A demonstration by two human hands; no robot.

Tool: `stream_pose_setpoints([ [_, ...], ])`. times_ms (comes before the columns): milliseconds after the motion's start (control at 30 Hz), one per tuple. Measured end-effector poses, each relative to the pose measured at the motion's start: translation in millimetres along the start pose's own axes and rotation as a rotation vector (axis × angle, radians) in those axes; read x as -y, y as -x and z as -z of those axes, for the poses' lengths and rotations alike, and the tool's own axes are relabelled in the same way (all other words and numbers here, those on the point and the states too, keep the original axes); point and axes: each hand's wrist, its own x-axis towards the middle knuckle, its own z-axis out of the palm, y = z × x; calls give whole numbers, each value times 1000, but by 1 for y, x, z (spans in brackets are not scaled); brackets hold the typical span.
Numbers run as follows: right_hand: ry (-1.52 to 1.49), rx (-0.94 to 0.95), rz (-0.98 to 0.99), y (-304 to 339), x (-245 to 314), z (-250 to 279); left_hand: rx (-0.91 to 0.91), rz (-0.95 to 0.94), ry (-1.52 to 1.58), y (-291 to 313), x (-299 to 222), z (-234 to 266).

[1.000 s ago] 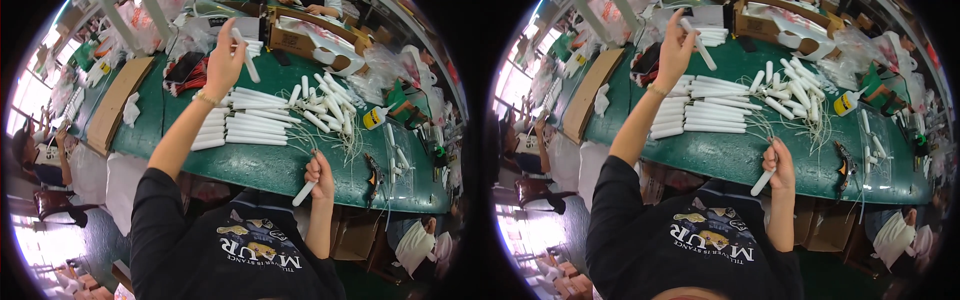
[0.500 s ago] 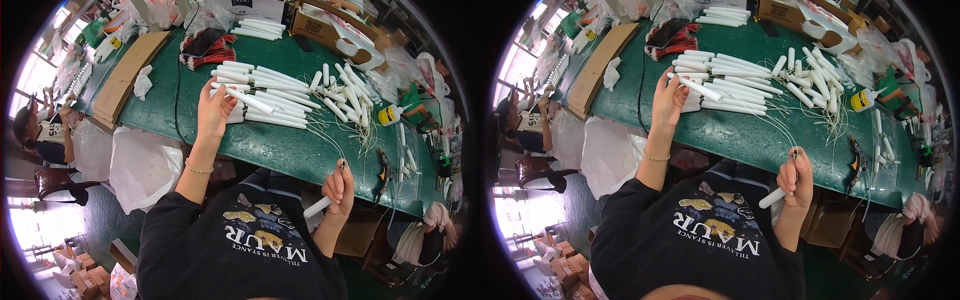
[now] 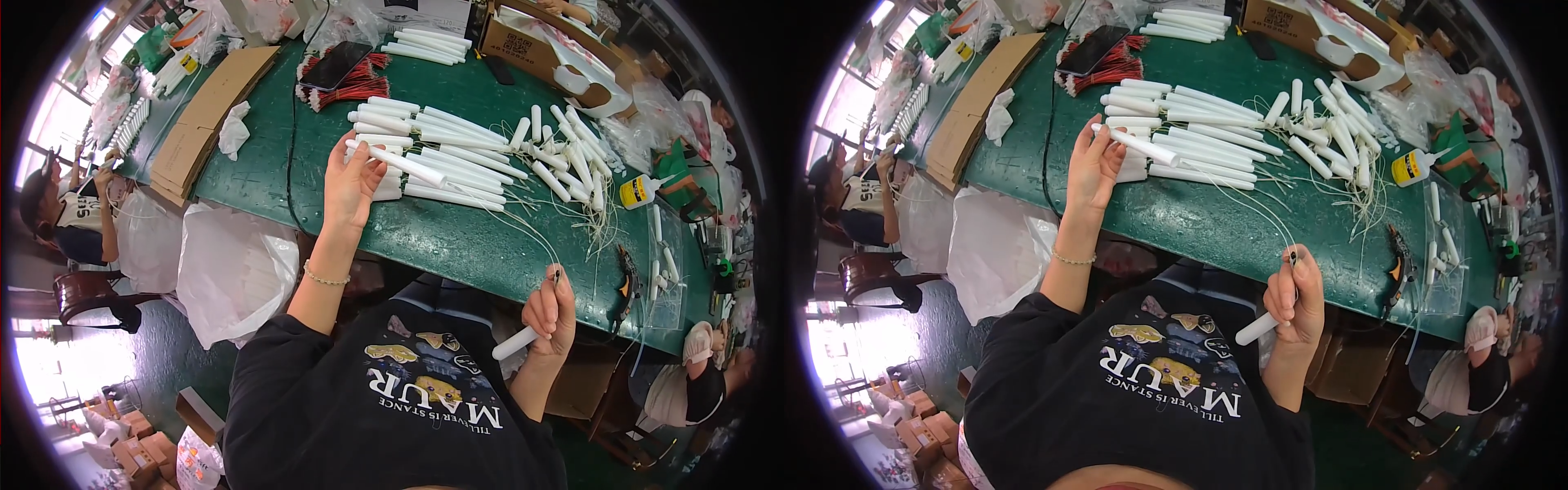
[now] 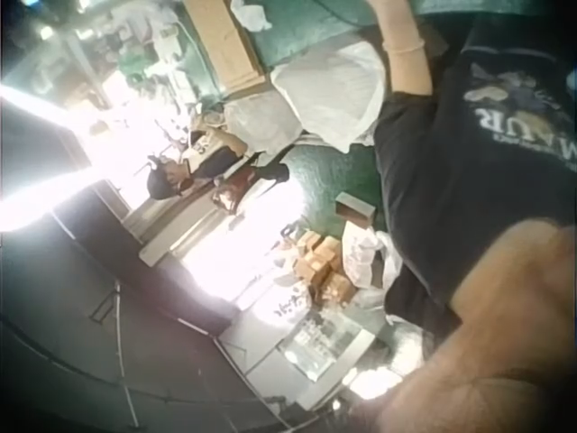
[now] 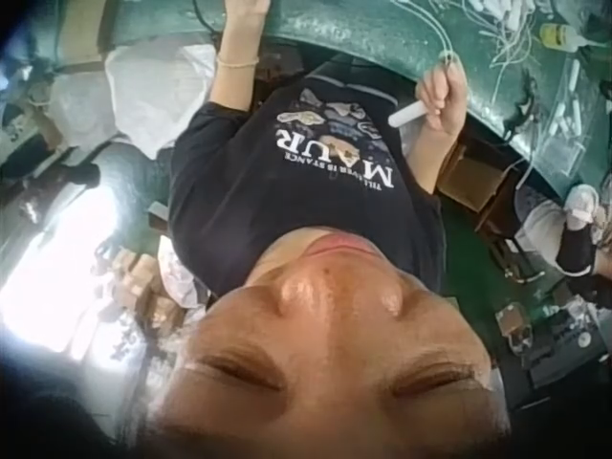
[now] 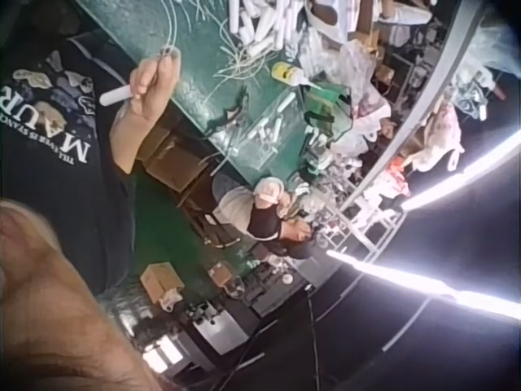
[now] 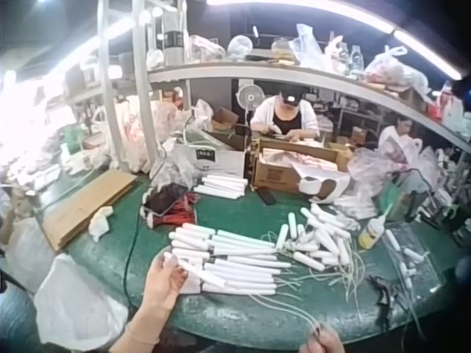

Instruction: Threading wires and components through white plastic tubes on a factory assembly line.

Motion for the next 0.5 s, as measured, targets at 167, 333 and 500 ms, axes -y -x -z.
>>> stream_pose_setpoints([
  [167, -6, 17, 1, -1, -1, -5, -16, -13, 3, 2, -1, 0],
  [333, -16, 12, 6, -1, -1, -11, -14, -5, 12, 1, -1, 0],
  [500, -11, -13, -11, 1, 3, -11, -22, -6, 14, 0, -2, 1],
])
